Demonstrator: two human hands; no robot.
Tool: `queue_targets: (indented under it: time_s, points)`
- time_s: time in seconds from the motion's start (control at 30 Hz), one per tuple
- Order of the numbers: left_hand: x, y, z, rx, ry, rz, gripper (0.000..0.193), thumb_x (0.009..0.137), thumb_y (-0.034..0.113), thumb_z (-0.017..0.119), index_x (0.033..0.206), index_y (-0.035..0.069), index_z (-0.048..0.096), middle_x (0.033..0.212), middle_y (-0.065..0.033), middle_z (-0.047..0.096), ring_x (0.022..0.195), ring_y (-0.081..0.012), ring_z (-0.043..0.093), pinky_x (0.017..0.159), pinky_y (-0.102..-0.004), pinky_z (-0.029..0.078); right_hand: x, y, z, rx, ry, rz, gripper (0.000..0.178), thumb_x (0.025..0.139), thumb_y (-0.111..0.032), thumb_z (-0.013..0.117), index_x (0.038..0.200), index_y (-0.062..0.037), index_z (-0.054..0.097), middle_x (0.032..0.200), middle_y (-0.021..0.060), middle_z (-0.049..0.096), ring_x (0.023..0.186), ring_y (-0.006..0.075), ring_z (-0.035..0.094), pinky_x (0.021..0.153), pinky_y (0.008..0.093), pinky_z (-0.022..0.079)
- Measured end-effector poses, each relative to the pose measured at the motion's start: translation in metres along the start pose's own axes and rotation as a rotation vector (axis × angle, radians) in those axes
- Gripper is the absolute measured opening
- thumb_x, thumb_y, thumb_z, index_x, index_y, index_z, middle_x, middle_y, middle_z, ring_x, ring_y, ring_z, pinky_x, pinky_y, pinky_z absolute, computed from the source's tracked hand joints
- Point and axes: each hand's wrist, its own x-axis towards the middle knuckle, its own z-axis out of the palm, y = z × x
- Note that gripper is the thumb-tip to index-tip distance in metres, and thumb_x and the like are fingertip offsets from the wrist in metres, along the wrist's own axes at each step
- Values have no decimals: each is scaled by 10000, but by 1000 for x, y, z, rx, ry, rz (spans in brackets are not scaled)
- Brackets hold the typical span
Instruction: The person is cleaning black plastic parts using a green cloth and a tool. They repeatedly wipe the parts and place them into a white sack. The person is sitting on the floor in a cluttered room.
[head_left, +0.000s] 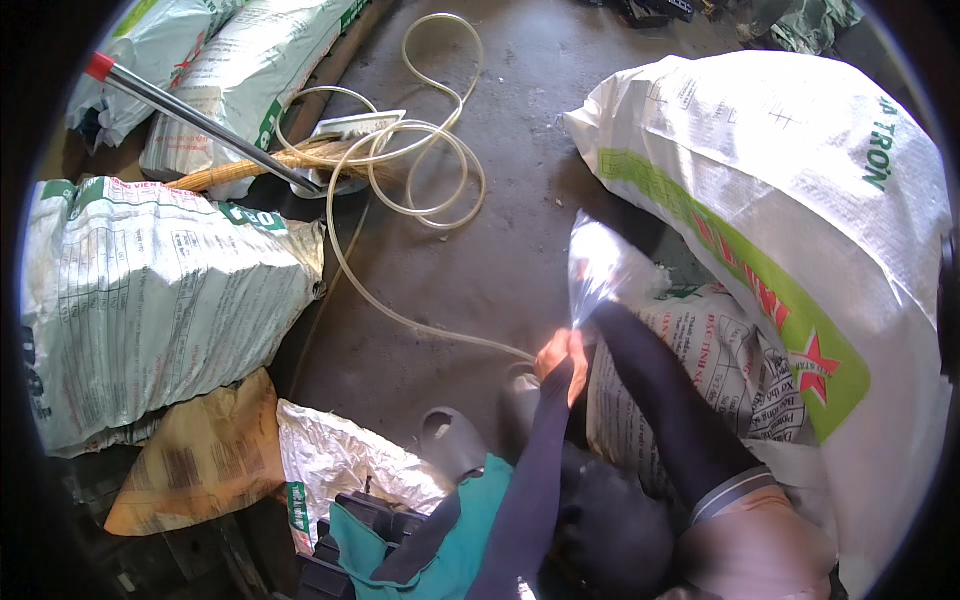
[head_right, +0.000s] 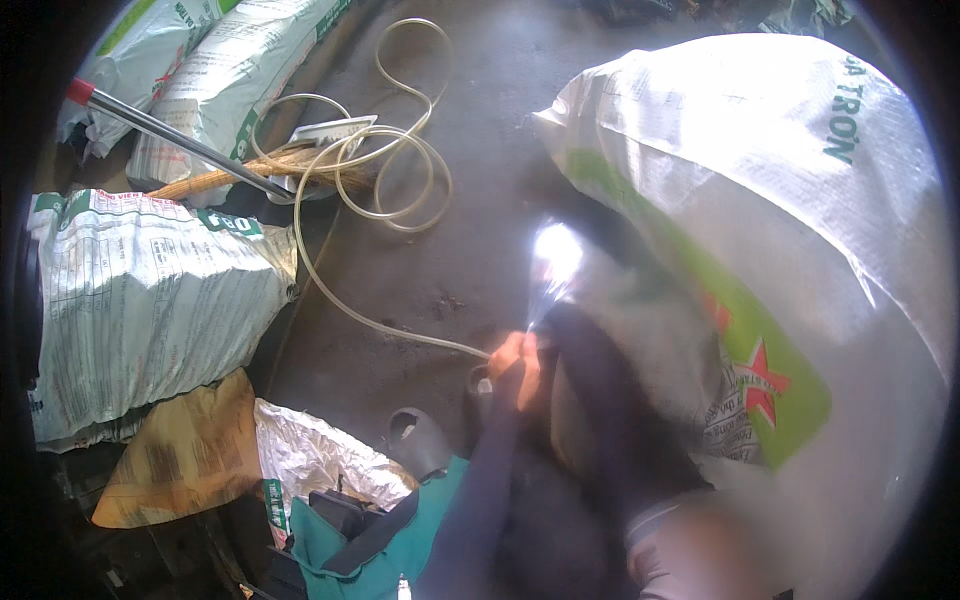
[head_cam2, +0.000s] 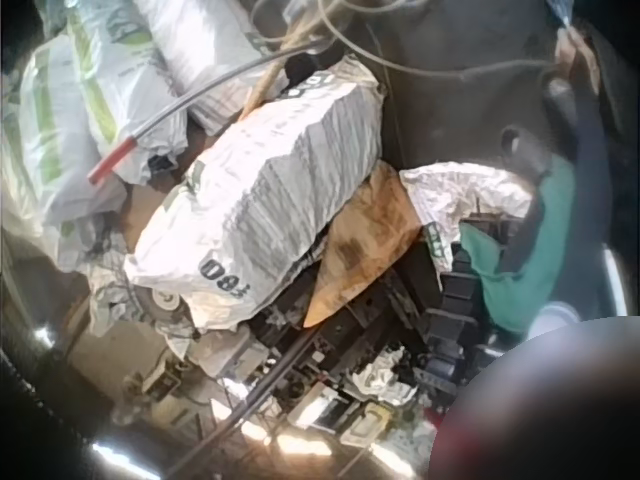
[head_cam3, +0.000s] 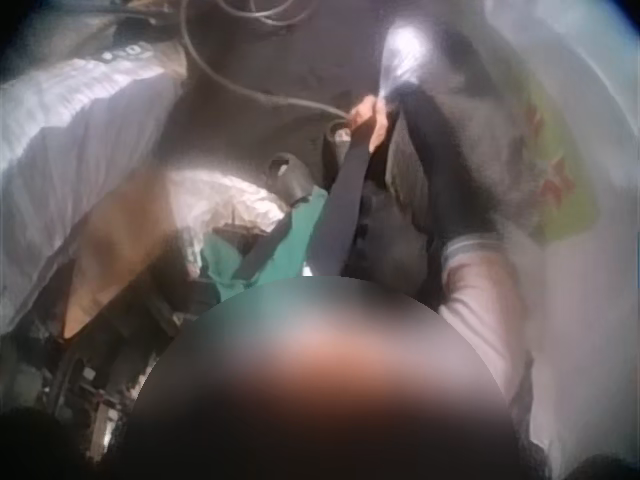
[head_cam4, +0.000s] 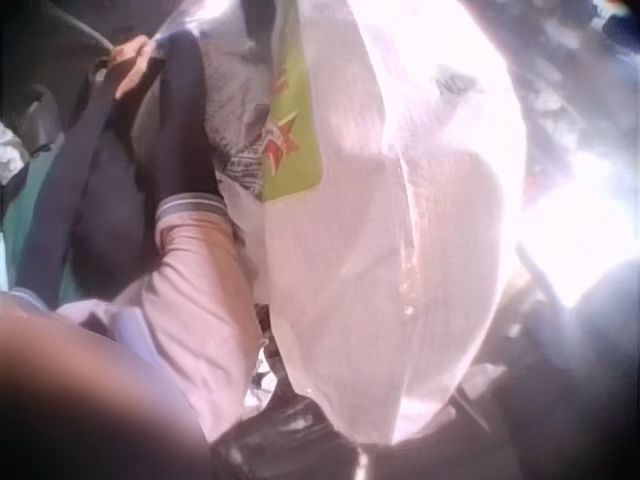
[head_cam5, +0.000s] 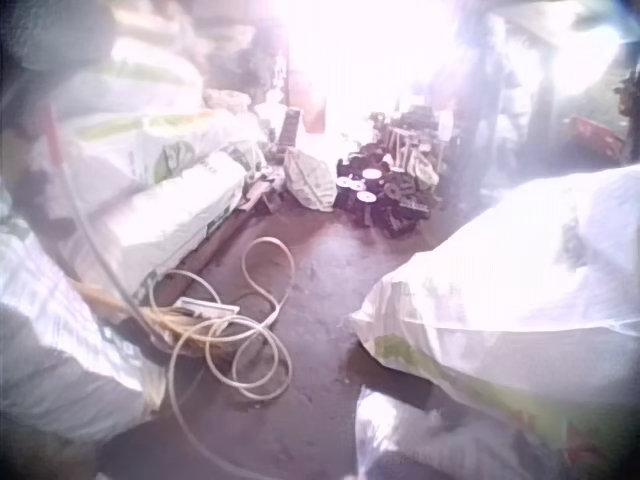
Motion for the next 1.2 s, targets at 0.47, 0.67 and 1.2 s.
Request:
queue_targets:
  time_s: [0.47,0.67,1.2]
  points:
    - [-4,62,-59,-157,53,-156,452,925,368,611,1228,34,625,1140,-214,682,1091,-346,644,955,-421,477,1,46,-130,-88,18,36,468,870,-356,613,1206,-30,616,1179,234,654,1027,401,673,831,552,537]
    - [-22,154,-139,-41,74,-18,428,907,343,638,1203,34,647,1152,-209,679,1110,-336,636,951,-410,484,-125,2,-169,166,76,-295,462,845,-383,630,1155,-42,657,1168,202,670,1076,381,652,884,503,524]
    - [-363,94,-276,536,437,93,766,884,318,659,1513,98,282,1502,-343,259,1362,-498,322,1120,-504,305,-455,168,-190,540,440,-784,509,949,-225,554,1411,-60,419,1379,284,447,1234,454,475,1018,493,404]
